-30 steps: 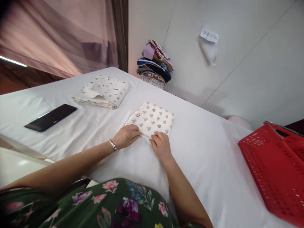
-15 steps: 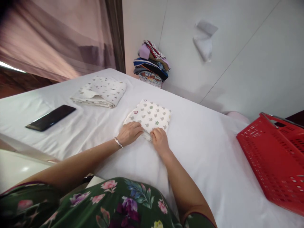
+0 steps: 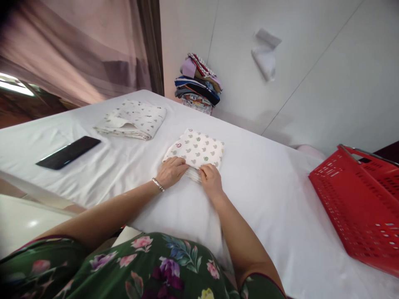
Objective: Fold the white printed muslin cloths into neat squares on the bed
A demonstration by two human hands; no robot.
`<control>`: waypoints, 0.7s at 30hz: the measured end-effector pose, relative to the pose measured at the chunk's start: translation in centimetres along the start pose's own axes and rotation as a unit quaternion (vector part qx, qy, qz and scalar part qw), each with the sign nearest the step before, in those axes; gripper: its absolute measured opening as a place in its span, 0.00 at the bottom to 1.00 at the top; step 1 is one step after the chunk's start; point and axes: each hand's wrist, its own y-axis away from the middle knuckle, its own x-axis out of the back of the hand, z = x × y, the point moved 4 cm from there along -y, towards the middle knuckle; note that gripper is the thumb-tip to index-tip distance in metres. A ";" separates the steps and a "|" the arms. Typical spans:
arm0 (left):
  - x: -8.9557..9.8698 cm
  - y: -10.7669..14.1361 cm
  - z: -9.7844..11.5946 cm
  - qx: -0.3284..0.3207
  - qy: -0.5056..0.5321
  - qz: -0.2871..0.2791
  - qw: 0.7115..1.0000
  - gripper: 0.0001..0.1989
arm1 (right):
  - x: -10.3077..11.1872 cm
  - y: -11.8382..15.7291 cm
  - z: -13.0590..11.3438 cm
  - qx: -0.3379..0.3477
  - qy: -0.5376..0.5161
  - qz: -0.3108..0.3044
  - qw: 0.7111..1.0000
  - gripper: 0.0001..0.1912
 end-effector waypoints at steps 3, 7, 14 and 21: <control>-0.1 -0.2 0.5 -0.015 -0.006 -0.007 1.000 0.12 | 0.1 0.0 0.0 -0.003 -0.001 0.006 1.000 0.09; -0.5 -1.0 1.1 -0.040 -0.025 -0.031 0.998 0.11 | 0.0 0.0 -0.2 0.013 0.021 0.015 1.000 0.09; -0.1 -1.0 1.7 -0.033 -0.044 -0.029 0.998 0.12 | 0.4 0.2 -0.6 0.034 0.046 0.029 0.998 0.12; 1.2 0.5 1.9 -0.043 -0.019 -0.042 0.998 0.11 | 0.0 0.3 -1.3 0.082 0.087 -0.005 0.993 0.13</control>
